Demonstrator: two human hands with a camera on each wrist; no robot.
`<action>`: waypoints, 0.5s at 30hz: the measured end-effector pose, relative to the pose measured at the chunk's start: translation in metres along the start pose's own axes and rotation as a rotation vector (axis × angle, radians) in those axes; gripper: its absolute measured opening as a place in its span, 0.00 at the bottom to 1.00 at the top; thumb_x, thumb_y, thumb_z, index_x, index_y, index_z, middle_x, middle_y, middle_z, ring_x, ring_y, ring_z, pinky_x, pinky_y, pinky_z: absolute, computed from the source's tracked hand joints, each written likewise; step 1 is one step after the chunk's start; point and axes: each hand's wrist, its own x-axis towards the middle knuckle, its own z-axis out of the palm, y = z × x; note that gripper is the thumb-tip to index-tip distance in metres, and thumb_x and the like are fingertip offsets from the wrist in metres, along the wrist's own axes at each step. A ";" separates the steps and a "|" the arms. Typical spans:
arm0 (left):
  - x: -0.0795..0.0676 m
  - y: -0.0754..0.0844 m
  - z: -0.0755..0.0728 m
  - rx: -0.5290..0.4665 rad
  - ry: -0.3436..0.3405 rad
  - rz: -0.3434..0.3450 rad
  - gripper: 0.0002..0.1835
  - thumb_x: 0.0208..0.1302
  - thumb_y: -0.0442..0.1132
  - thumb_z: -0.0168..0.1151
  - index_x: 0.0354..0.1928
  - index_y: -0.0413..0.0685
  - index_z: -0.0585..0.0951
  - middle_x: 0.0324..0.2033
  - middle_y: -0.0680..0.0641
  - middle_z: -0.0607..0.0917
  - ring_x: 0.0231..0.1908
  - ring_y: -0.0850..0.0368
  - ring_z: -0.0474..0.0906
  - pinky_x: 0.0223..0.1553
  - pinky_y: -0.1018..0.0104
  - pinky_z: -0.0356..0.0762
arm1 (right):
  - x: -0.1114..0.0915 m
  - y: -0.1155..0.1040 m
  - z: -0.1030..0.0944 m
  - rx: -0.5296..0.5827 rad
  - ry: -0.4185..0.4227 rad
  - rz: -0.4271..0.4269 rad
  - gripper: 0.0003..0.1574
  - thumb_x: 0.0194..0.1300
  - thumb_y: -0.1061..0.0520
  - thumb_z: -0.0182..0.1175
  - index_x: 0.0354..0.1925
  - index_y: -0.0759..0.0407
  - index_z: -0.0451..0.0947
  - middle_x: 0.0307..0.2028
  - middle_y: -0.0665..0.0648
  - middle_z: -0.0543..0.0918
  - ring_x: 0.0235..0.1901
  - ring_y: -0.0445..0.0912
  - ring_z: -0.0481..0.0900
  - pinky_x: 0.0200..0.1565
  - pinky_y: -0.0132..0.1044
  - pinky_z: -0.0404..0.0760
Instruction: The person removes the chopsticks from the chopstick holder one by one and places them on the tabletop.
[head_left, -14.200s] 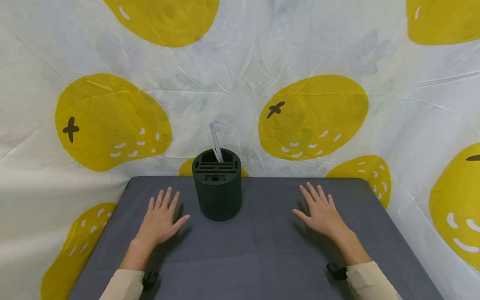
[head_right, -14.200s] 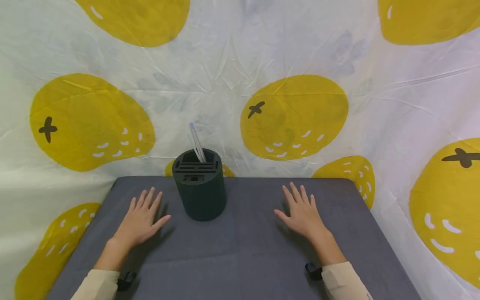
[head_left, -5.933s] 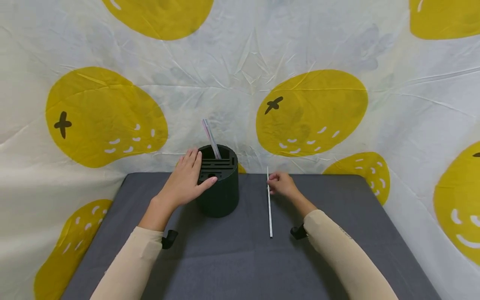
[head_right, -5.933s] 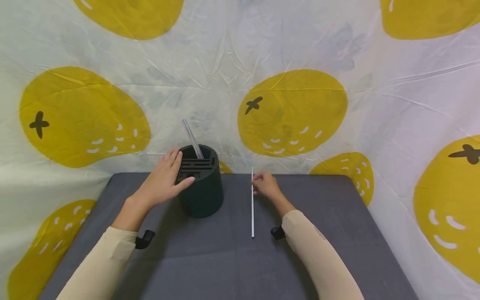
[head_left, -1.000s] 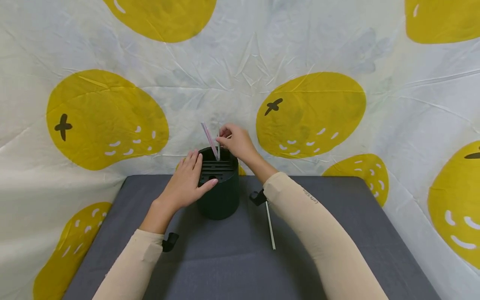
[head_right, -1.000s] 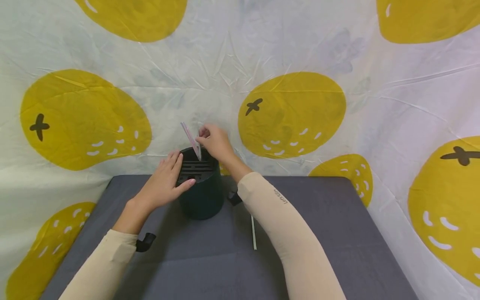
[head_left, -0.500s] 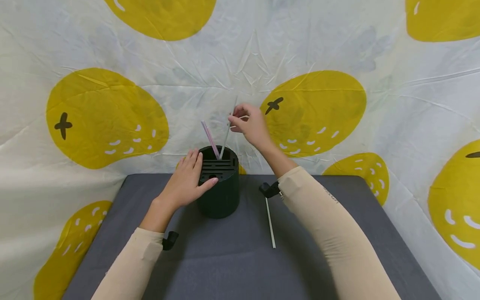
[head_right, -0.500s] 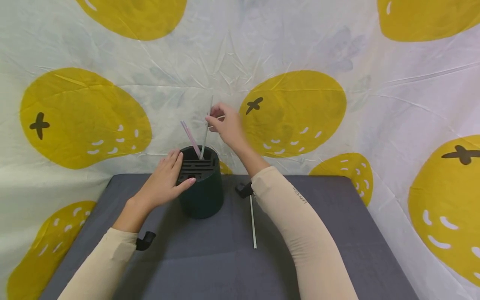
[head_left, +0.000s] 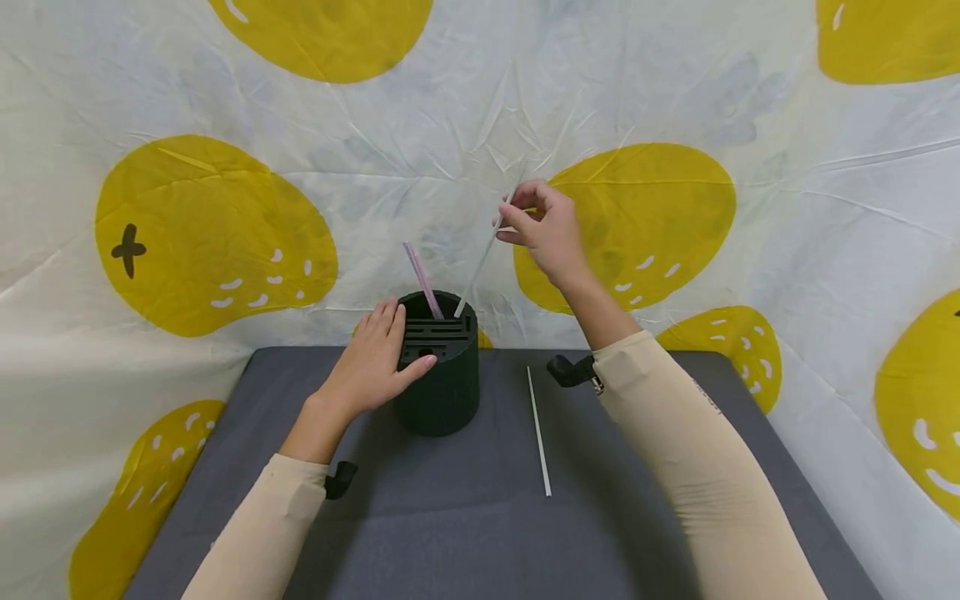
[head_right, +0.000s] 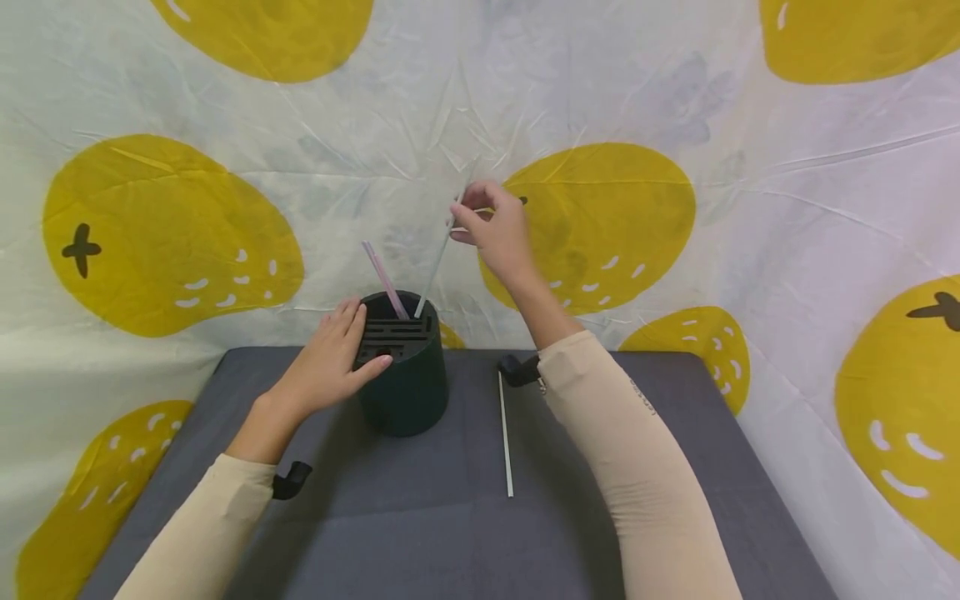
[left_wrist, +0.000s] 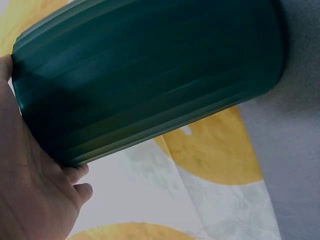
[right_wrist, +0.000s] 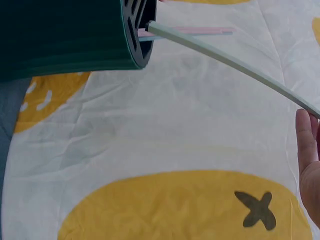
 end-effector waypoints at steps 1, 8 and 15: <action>0.000 0.000 0.000 0.000 0.001 0.001 0.57 0.60 0.80 0.31 0.77 0.42 0.43 0.77 0.43 0.38 0.77 0.43 0.35 0.75 0.41 0.39 | -0.001 -0.001 -0.003 0.006 0.004 0.002 0.07 0.64 0.65 0.61 0.39 0.67 0.74 0.35 0.60 0.78 0.36 0.57 0.83 0.41 0.43 0.85; 0.000 0.000 0.001 0.001 0.010 0.007 0.56 0.61 0.79 0.32 0.76 0.42 0.43 0.77 0.41 0.40 0.77 0.43 0.36 0.74 0.41 0.39 | -0.003 0.011 -0.032 0.046 0.052 -0.003 0.06 0.63 0.66 0.62 0.39 0.65 0.74 0.36 0.57 0.78 0.32 0.49 0.84 0.38 0.41 0.86; 0.000 0.000 0.001 0.007 0.012 0.019 0.56 0.62 0.78 0.33 0.76 0.41 0.44 0.77 0.41 0.39 0.76 0.41 0.37 0.74 0.40 0.39 | -0.015 0.025 -0.065 -0.014 0.073 0.010 0.10 0.62 0.62 0.64 0.40 0.64 0.75 0.37 0.58 0.78 0.32 0.47 0.84 0.36 0.39 0.86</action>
